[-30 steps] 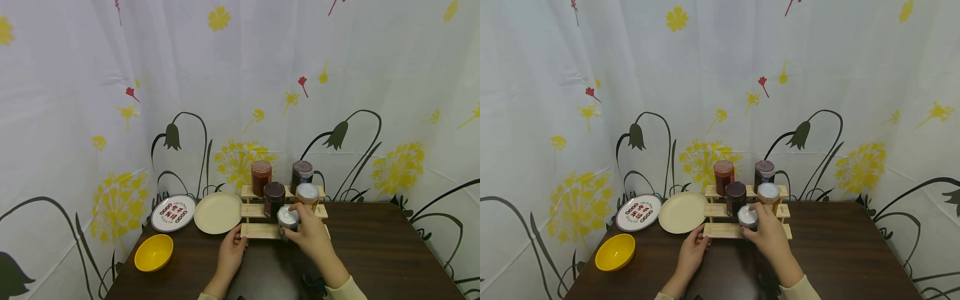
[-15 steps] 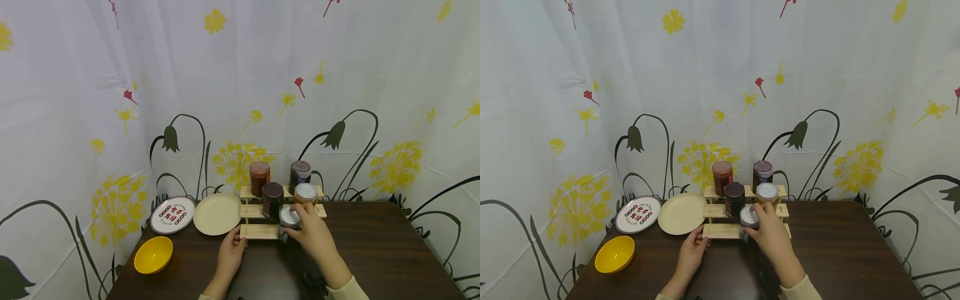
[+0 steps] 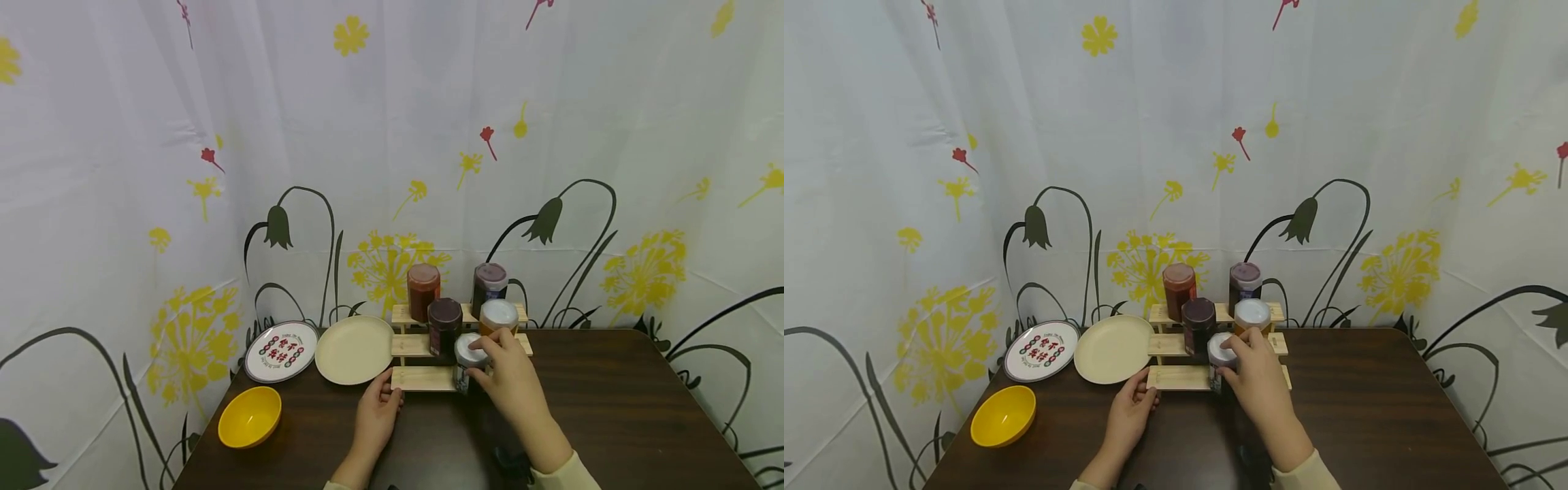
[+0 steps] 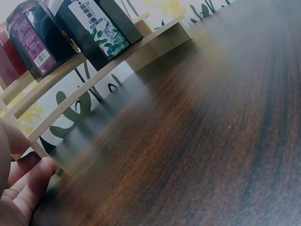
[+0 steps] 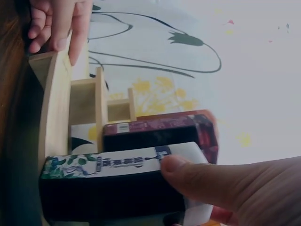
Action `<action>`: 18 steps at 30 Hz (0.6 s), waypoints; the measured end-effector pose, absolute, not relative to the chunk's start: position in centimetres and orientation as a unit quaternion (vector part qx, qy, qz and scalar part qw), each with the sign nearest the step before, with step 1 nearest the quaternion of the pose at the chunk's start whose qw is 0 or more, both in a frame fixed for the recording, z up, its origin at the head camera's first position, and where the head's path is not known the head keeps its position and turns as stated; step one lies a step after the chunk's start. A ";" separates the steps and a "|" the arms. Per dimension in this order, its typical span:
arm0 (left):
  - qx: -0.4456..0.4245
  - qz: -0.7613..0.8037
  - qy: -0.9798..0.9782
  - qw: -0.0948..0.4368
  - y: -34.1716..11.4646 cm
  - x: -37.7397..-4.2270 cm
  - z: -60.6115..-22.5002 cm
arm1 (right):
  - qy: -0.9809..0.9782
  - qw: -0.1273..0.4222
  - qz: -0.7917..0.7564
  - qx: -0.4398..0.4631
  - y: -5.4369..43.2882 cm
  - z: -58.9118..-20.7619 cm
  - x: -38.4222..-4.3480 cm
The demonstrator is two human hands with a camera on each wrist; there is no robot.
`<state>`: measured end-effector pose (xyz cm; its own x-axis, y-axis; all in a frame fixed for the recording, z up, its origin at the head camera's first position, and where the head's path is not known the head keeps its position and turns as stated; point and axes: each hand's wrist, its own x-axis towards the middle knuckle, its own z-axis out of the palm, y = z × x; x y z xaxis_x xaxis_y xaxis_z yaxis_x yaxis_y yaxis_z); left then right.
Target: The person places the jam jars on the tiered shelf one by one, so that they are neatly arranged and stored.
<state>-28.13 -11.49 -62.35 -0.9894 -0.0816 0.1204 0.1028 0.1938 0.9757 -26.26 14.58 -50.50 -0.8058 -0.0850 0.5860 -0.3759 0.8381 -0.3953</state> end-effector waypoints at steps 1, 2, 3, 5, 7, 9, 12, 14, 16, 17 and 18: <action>-0.007 -0.635 -0.769 0.072 -11.5 -28.1 -62.4 | -0.914 0.287 0.258 0.125 14.5 -50.6 -26.3; -0.006 -0.635 -0.769 0.072 -11.5 -28.1 -62.4 | -0.913 0.289 0.260 0.124 14.5 -50.7 -26.4; -0.006 -0.635 -0.769 0.072 -11.5 -28.1 -62.4 | -0.912 0.291 0.262 0.123 14.5 -50.9 -26.4; -0.007 -0.636 -0.769 0.071 -11.5 -28.1 -62.4 | -0.911 0.294 0.264 0.121 14.3 -51.0 -26.5; -0.007 -0.636 -0.769 0.071 -11.6 -28.1 -62.4 | -0.909 0.298 0.265 0.120 14.3 -51.2 -26.6; -0.008 -0.635 -0.769 0.071 -11.6 -28.0 -62.4 | -0.908 0.303 0.263 0.116 14.2 -51.5 -26.7; -0.009 -0.632 -0.771 0.071 -11.6 -28.0 -62.4 | -0.905 0.313 0.263 0.115 13.9 -51.9 -26.9; -0.009 -0.631 -0.773 0.072 -11.6 -28.0 -62.3 | -0.904 0.317 0.264 0.113 13.7 -52.2 -27.0; -0.010 -0.631 -0.773 0.072 -11.5 -28.0 -62.3 | -0.903 0.319 0.267 0.108 13.5 -52.4 -27.0; -0.010 -0.632 -0.772 0.072 -11.5 -28.0 -62.3 | -0.903 0.320 0.269 0.102 13.3 -52.5 -27.0; -0.010 -0.632 -0.771 0.072 -11.5 -28.0 -62.3 | -0.903 0.318 0.272 0.095 13.2 -52.6 -27.0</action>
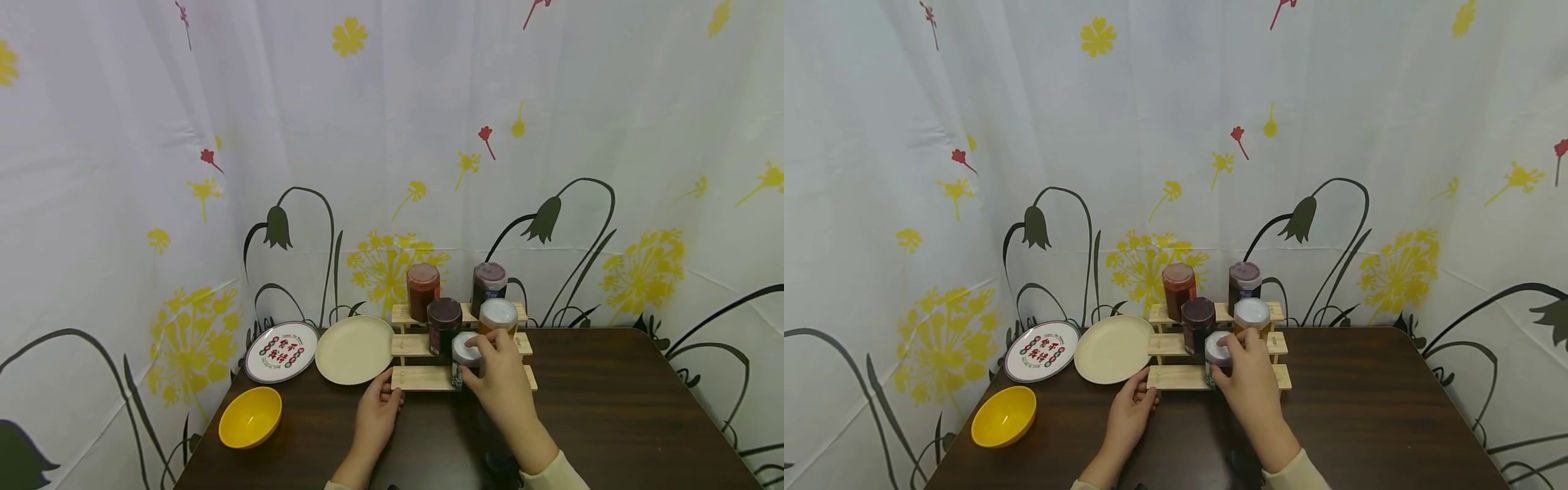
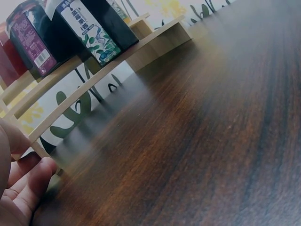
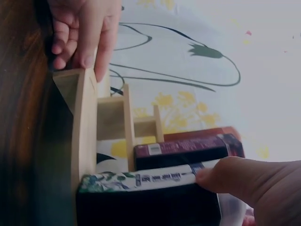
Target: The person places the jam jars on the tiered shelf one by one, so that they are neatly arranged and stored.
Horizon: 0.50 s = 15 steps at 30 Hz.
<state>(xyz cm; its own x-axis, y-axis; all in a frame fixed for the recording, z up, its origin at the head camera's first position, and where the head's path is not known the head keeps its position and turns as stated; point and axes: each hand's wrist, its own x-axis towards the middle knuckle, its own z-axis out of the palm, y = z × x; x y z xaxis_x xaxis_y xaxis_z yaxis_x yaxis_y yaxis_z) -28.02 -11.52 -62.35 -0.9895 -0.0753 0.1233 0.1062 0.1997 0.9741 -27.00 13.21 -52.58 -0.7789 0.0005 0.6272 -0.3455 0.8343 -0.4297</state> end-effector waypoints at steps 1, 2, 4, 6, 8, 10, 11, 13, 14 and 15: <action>-0.010 -0.634 -0.770 0.072 -11.5 -28.0 -62.4 | -0.904 0.316 0.274 0.089 13.1 -52.6 -26.9; -0.010 -0.635 -0.769 0.072 -11.5 -28.0 -62.4 | -0.906 0.313 0.274 0.083 12.9 -52.7 -26.9; -0.008 -0.636 -0.768 0.072 -11.5 -28.0 -62.4 | -0.907 0.311 0.275 0.077 12.7 -52.6 -26.8; -0.006 -0.634 -0.770 0.075 -11.5 -28.1 -62.4 | -0.908 0.311 0.269 0.079 12.6 -52.4 -26.7; -0.002 -0.627 -0.775 0.079 -11.4 -28.2 -62.5 | -0.908 0.316 0.261 0.085 12.7 -52.1 -26.5; 0.001 -0.616 -0.783 0.089 -11.2 -28.2 -62.5 | -0.908 0.321 0.254 0.091 13.0 -51.9 -26.5; 0.005 -0.605 -0.790 0.095 -11.2 -28.2 -62.4 | -0.907 0.323 0.252 0.093 13.1 -51.7 -26.4; 0.013 -0.583 -0.805 0.109 -11.0 -28.2 -62.4 | -0.904 0.330 0.254 0.100 13.5 -51.6 -26.3; 0.019 -0.579 -0.806 0.121 -11.0 -28.2 -62.4 | -0.903 0.331 0.257 0.100 13.7 -51.6 -26.3; 0.026 -0.577 -0.805 0.139 -10.9 -28.1 -62.3 | -0.900 0.332 0.261 0.103 13.9 -51.4 -26.2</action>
<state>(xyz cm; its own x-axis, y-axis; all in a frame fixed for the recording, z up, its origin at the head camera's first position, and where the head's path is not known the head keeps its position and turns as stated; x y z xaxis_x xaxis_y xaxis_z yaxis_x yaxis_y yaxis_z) -28.08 -10.91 -62.27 -0.9598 -0.2033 0.1936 0.1181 0.3335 0.9353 -26.22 13.95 -51.43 -0.7577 -0.0125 0.6524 -0.3598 0.8421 -0.4018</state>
